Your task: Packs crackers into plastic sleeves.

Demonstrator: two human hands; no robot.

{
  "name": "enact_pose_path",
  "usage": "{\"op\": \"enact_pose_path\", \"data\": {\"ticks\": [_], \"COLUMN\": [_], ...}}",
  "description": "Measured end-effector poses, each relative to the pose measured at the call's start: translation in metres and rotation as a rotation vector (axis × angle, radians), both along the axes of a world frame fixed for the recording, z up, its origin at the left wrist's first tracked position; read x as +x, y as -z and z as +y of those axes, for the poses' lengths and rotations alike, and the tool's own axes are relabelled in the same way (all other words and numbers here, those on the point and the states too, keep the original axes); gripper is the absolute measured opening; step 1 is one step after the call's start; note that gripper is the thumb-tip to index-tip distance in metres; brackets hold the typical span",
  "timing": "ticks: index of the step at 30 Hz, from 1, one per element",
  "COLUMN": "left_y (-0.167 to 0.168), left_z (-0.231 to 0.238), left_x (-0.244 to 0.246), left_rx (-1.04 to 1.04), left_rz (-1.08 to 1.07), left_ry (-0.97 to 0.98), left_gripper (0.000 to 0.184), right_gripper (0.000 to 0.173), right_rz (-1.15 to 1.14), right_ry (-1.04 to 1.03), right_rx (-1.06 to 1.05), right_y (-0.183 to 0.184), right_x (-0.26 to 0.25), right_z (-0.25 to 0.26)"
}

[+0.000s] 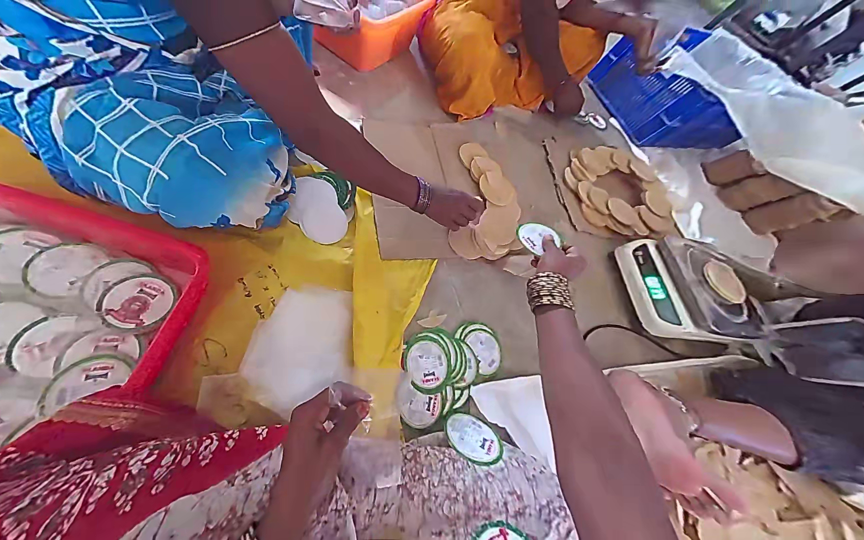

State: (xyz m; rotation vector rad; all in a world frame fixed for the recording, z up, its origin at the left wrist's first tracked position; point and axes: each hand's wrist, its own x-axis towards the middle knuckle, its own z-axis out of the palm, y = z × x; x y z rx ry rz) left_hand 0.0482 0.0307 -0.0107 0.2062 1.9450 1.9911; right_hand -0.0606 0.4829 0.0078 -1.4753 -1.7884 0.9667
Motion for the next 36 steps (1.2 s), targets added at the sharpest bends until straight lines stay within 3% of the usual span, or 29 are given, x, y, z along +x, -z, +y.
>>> {"op": "enact_pose_path", "data": {"ticks": [6,10,14,18,22,26,30,32,34,36], "left_y": [-0.006,-0.004,-0.004,-0.006,-0.006,-0.007,-0.002,-0.002,-0.002,-0.002], "left_z": [0.000,0.000,-0.002,-0.003,-0.003,-0.004,-0.004,-0.004,-0.004,-0.004], "left_x": [-0.001,0.000,0.000,0.002,0.002,0.004,0.005,0.005,0.004,0.004], "left_rx": [-0.004,0.004,-0.004,0.046,0.043,0.062,0.078,0.076,0.068,0.047], "left_rz": [-0.065,-0.075,-0.090,-0.145,-0.151,-0.161,-0.156,-0.165,-0.170,-0.169], "left_ry": [-0.018,-0.013,0.016,0.002,0.015,0.026,0.038,0.039,0.041,0.041], "left_gripper": [0.011,0.011,0.011,0.012,0.014,0.015,0.014,0.015,0.015,0.015], "right_gripper": [0.040,0.043,0.059,0.048,0.051,0.049,0.051,0.063,0.086,0.094], "right_rz": [0.051,-0.118,-0.419,-0.470,-0.605,-0.453,-0.420,-0.510,-0.629,-0.685], "right_ry": [0.017,0.021,-0.088,-0.166,-0.165,-0.104,-0.246,-0.343,-0.384,-0.399], "right_rx": [-0.018,-0.058,-0.049,0.010,0.040,0.038,0.067,0.119,0.136,0.137], "right_y": [0.005,0.004,0.014,0.019,0.020,0.023,0.039,0.035,0.036,0.038], "right_x": [-0.024,-0.040,-0.055,-0.057,-0.056,-0.051,-0.059,-0.065,-0.075,-0.082], "right_z": [0.002,0.005,0.018,0.008,0.019,0.034,0.053,0.044,0.038,0.031]}}
